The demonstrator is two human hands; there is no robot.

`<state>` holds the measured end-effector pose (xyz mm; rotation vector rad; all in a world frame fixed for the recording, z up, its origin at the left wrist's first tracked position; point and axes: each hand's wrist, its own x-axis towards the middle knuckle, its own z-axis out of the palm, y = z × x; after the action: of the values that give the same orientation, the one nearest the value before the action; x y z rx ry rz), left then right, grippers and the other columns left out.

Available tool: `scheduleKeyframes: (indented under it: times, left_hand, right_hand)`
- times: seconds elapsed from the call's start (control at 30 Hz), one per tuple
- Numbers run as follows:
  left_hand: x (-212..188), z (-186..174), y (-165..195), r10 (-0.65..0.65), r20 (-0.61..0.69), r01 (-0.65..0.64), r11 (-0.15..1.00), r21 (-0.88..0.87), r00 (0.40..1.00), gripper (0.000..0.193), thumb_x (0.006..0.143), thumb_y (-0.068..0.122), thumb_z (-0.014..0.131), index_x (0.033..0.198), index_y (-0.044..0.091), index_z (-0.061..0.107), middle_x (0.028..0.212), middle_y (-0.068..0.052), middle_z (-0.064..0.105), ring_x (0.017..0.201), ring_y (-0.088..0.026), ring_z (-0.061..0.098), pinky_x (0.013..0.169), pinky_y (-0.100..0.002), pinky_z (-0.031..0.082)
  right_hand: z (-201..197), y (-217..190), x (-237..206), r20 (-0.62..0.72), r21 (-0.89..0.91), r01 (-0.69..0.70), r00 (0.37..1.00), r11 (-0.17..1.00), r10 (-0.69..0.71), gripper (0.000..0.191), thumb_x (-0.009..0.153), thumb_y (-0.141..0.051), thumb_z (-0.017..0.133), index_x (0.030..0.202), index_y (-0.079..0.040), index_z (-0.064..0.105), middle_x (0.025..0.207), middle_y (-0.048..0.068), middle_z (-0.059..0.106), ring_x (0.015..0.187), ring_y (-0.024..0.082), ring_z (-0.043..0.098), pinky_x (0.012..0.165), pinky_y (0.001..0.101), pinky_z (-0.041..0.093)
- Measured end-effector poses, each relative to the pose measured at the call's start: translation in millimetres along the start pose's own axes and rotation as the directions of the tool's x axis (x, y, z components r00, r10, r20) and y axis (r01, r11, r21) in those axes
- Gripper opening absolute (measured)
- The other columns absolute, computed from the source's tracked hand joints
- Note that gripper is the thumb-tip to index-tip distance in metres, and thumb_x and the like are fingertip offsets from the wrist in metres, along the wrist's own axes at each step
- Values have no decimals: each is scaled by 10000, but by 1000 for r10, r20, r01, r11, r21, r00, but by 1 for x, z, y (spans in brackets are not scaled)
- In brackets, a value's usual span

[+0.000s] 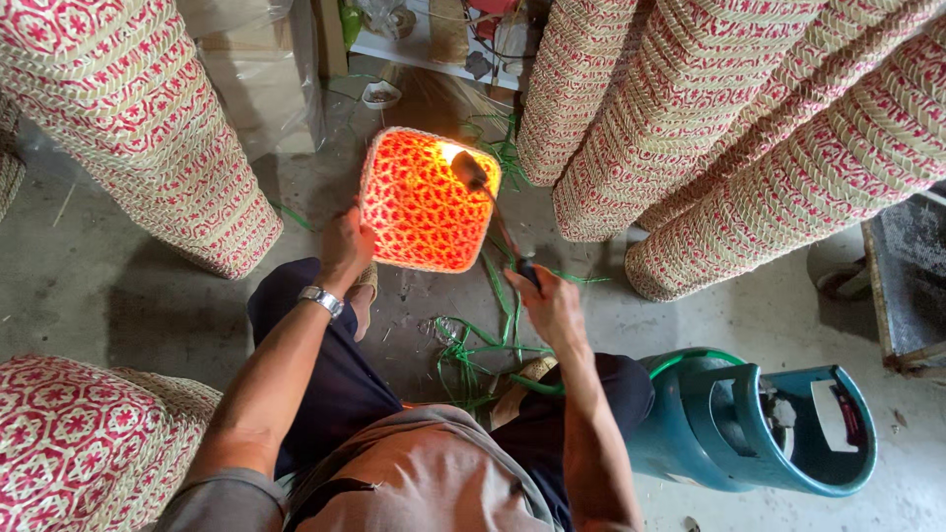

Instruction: The person uses a handheld blowtorch to sear the surface of small woven baskets. They rotate each basket to apply flame to all sides and the interior, then place the finished basket on the floor and pick up the next one.

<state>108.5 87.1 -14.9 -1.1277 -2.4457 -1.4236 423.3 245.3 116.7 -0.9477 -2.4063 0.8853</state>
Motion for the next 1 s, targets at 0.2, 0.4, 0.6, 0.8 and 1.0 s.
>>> scheduleKeyframes:
  times: [0.2,0.4,0.6,0.8,1.0]
  left_hand:
    - [-14,28,-3,-69,13,69,995,-74,998,274,865,35,522,1097,-6,662,955,-292,685,911,-481,651,790,-537,517]
    - [-17,25,1,-302,31,303,935,-186,953,289,867,86,569,1129,47,684,935,-208,737,781,-358,716,679,-459,557]
    - [-31,24,16,-481,158,498,754,-429,863,267,886,107,567,1122,39,673,939,-121,756,695,-197,747,555,-346,638]
    - [-51,49,22,-520,216,558,708,-432,827,308,865,82,557,1147,29,667,952,-153,738,760,-256,752,582,-371,659]
    - [-46,24,-6,-58,-108,65,996,59,992,371,869,28,559,1222,7,670,1014,-278,715,884,-420,694,743,-500,557]
  right_hand:
    - [38,-6,9,93,120,91,990,989,-102,361,945,-381,700,1020,-28,713,596,145,562,509,207,489,503,405,424]
    - [37,26,-1,2,-122,90,996,989,-90,365,960,-376,706,979,-12,708,729,209,658,617,360,640,573,453,471]
    - [26,14,-14,62,-62,-183,981,981,186,328,943,-367,695,1043,-55,717,731,226,676,655,376,672,591,468,502]
    - [38,-5,-3,42,26,1,999,1000,-2,307,920,-288,713,1162,-100,730,669,217,627,524,292,583,521,441,482]
    - [9,7,-8,19,-58,187,982,981,-187,232,952,-253,717,1113,-87,724,665,183,631,510,256,579,522,426,469]
